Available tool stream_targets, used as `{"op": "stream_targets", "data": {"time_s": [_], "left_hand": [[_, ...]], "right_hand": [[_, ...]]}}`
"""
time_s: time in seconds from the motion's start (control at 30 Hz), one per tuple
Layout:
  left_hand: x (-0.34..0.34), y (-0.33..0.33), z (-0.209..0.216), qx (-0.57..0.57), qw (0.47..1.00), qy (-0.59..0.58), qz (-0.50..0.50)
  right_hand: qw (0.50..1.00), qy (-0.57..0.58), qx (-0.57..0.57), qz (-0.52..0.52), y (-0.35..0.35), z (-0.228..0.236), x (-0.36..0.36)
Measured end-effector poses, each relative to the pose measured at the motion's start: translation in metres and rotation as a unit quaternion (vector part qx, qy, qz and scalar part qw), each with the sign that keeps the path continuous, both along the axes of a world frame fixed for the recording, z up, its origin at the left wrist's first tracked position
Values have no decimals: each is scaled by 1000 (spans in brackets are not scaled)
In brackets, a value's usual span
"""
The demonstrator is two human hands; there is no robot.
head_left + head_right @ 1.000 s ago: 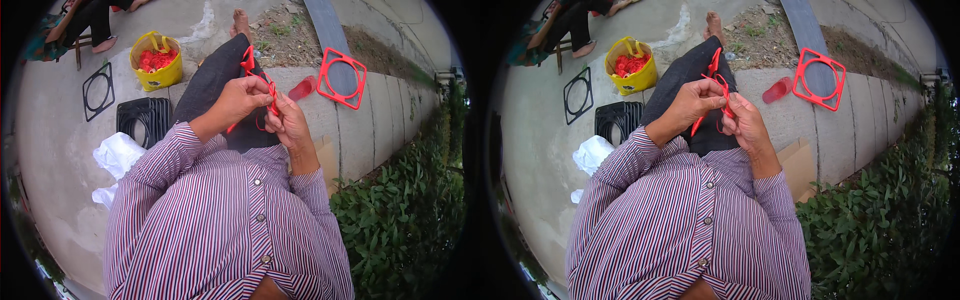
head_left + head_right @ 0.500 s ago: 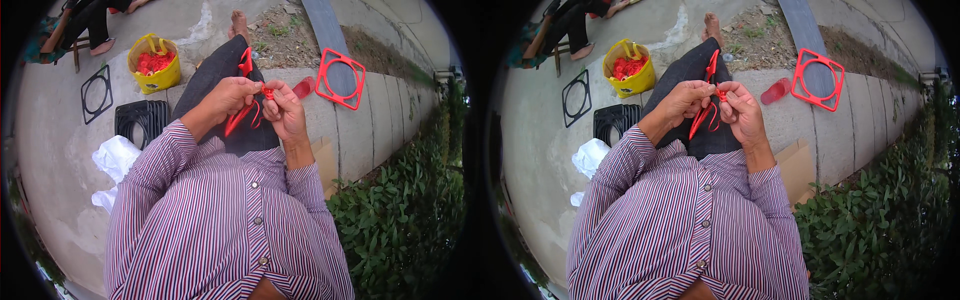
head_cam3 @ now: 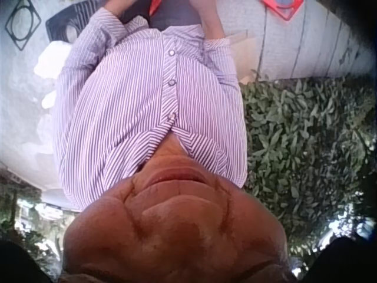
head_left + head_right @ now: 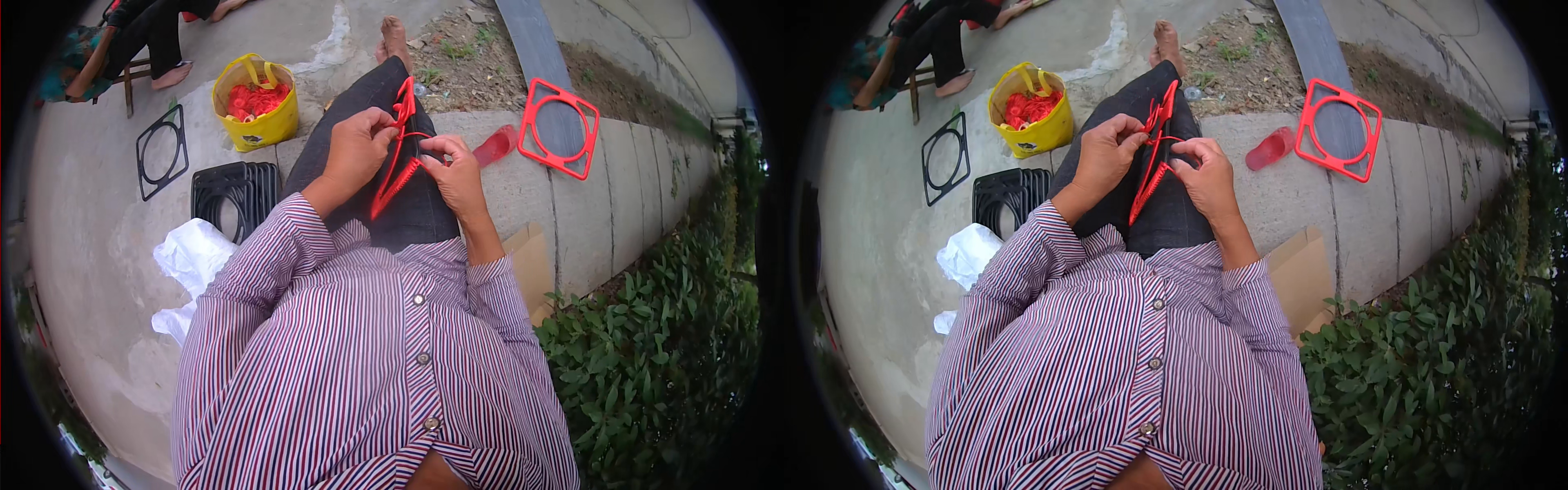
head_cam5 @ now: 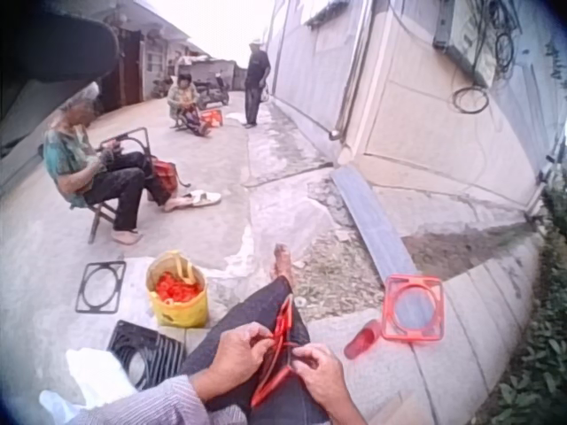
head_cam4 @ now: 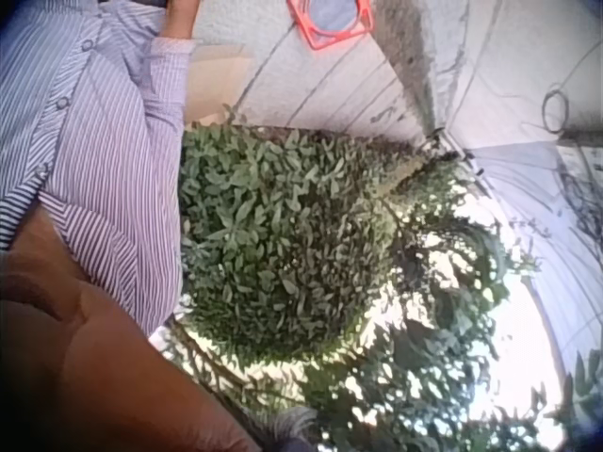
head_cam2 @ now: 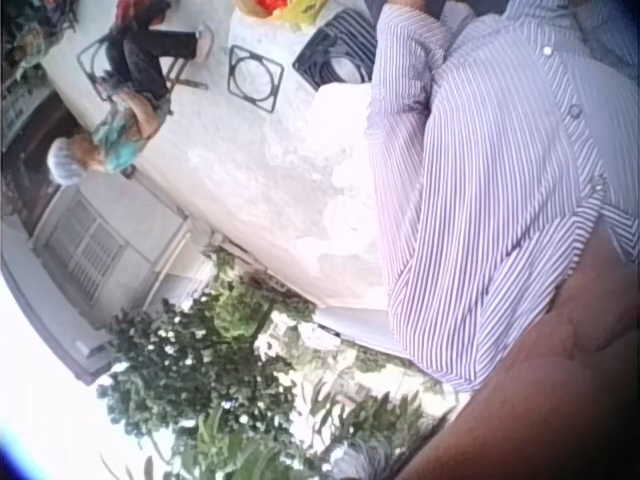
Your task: Winding red string onto red plastic frames.
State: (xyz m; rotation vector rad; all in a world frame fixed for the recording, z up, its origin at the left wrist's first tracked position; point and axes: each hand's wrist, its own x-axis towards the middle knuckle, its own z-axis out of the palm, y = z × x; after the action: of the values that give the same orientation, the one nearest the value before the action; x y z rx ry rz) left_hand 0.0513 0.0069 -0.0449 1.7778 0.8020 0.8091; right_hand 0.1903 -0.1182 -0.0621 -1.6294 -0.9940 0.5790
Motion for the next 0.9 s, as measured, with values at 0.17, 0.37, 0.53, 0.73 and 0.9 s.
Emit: {"op": "stream_targets", "data": {"time_s": [0.17, 0.37, 0.53, 0.73, 0.9], "left_hand": [[-4, -9, -20, -244, 956, 80, -140], [-9, -32, -3, -367, 911, 16, -186], [-9, -39, -17, -346, 922, 26, -173], [-9, -52, -19, -298, 936, 72, -174], [-7, -55, -8, -274, 946, 76, -155]], "right_hand": [[997, -81, -19, 7, -1, -30, -5], [988, 118, 49, -84, -19, 19, 1], [867, 424, 261, 32, -39, 94, -5], [919, 331, 135, 168, -81, 116, -68], [906, 260, 269, 198, -88, 171, -44]]}}
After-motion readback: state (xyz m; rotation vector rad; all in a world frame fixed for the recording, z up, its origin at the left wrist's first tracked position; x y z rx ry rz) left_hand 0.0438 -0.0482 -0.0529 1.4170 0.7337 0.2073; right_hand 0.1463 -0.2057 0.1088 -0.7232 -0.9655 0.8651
